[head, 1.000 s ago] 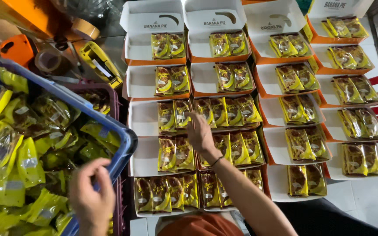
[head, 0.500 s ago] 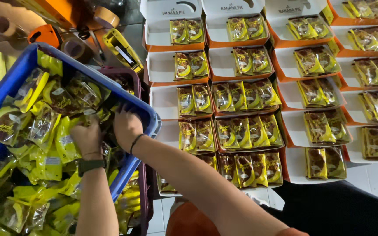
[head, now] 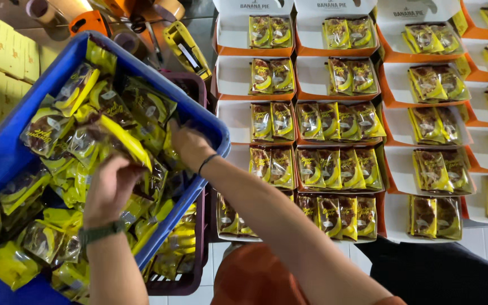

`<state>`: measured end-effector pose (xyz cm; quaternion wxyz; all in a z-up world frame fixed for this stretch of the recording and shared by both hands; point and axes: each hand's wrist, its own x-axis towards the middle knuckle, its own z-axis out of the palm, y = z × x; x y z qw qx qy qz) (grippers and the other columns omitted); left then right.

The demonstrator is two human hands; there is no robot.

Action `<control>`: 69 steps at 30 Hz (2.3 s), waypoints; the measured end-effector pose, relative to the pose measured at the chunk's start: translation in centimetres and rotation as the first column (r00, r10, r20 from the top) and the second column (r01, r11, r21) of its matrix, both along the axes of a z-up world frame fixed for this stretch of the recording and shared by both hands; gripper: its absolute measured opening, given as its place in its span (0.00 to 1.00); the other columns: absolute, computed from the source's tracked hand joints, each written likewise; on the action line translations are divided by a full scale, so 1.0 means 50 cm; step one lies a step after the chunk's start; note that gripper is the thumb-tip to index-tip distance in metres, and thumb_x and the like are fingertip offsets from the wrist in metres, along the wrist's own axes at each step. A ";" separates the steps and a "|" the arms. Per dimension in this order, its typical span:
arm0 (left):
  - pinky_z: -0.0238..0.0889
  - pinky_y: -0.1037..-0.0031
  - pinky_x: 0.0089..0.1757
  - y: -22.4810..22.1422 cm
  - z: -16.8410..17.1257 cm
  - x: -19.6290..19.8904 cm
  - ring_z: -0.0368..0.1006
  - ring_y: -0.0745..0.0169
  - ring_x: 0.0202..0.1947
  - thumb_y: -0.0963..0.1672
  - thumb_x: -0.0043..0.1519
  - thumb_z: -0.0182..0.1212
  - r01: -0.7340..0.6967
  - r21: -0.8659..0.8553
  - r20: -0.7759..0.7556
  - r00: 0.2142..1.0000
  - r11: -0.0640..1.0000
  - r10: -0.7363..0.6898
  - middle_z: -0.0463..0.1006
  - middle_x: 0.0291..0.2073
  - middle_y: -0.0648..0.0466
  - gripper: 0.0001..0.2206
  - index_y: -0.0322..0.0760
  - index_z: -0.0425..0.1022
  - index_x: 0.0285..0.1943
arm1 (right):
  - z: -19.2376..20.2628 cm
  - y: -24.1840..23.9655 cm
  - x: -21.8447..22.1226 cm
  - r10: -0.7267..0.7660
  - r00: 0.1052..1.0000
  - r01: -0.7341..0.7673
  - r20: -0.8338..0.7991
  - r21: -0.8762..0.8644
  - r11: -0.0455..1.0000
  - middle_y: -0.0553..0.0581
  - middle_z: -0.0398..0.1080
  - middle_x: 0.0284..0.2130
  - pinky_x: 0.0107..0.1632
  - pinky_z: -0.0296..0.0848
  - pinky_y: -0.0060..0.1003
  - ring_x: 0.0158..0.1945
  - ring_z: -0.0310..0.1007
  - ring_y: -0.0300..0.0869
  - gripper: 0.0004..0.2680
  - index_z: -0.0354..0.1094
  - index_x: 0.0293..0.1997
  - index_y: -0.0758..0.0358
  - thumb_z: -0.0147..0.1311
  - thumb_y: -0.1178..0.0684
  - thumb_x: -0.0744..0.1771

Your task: The person picks up yellow packets of banana pie from a blue plastic crate and places them into open white and orange cardboard boxes arranged on a table.

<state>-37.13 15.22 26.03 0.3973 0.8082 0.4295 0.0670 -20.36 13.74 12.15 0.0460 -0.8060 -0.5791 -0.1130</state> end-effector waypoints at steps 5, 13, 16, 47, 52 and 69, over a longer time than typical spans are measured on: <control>0.51 0.44 0.62 0.048 0.060 0.139 0.63 0.34 0.65 0.42 0.65 0.49 -0.383 -0.180 -0.051 0.923 0.906 0.381 0.69 0.62 0.34 0.17 0.32 0.69 0.64 | 0.108 -0.004 0.061 -0.217 0.337 0.075 -0.916 -0.203 0.976 0.68 0.74 0.36 0.39 0.78 0.59 0.40 0.80 0.66 0.22 0.50 0.57 0.53 0.55 0.59 0.60; 0.64 0.45 0.47 0.211 -0.241 0.236 0.72 0.27 0.53 0.45 0.61 0.49 -0.305 0.047 -0.088 0.947 0.951 0.308 0.77 0.45 0.23 0.23 0.15 0.76 0.54 | 0.334 -0.309 0.162 0.274 -0.661 0.512 -0.698 -0.153 0.846 0.60 0.69 0.28 0.32 0.75 0.44 0.31 0.74 0.49 0.15 0.67 0.45 0.65 0.58 0.64 0.56; 0.66 0.51 0.51 0.246 -0.239 0.272 0.74 0.28 0.52 0.46 0.52 0.52 -0.247 0.078 -0.385 0.886 0.966 0.258 0.80 0.47 0.31 0.24 0.20 0.78 0.51 | 0.236 -0.445 0.195 0.282 -0.720 0.511 -0.634 -0.210 0.833 0.60 0.72 0.28 0.29 0.80 0.44 0.30 0.76 0.48 0.15 0.68 0.46 0.71 0.65 0.59 0.58; 0.71 0.60 0.59 -0.119 -0.024 0.150 0.71 0.45 0.63 0.43 0.63 0.65 0.506 -0.755 0.483 0.001 0.417 0.875 0.74 0.62 0.40 0.28 0.30 0.68 0.73 | 0.051 -0.655 0.240 0.305 -0.721 0.549 -0.622 -0.244 0.799 0.45 0.58 0.14 0.14 0.49 0.26 0.14 0.51 0.30 0.11 0.60 0.27 0.61 0.66 0.56 0.62; 0.63 0.52 0.67 -0.085 0.019 0.128 0.70 0.42 0.67 0.50 0.63 0.54 0.141 -0.908 0.410 0.097 0.395 0.907 0.74 0.65 0.45 0.25 0.37 0.71 0.69 | 0.053 -0.666 0.242 0.317 -0.750 0.546 -0.581 -0.273 0.792 0.51 0.68 0.23 0.23 0.64 0.32 0.22 0.64 0.36 0.10 0.64 0.39 0.67 0.65 0.57 0.62; 0.74 0.52 0.49 -0.267 -0.120 0.221 0.80 0.46 0.48 0.39 0.64 0.60 0.535 -0.814 0.464 0.364 0.227 0.807 0.84 0.48 0.48 0.17 0.38 0.75 0.63 | 0.199 -0.607 0.218 0.468 -0.572 0.678 -0.674 -0.068 0.732 0.59 0.73 0.37 0.30 0.82 0.40 0.32 0.76 0.43 0.19 0.62 0.58 0.72 0.63 0.62 0.63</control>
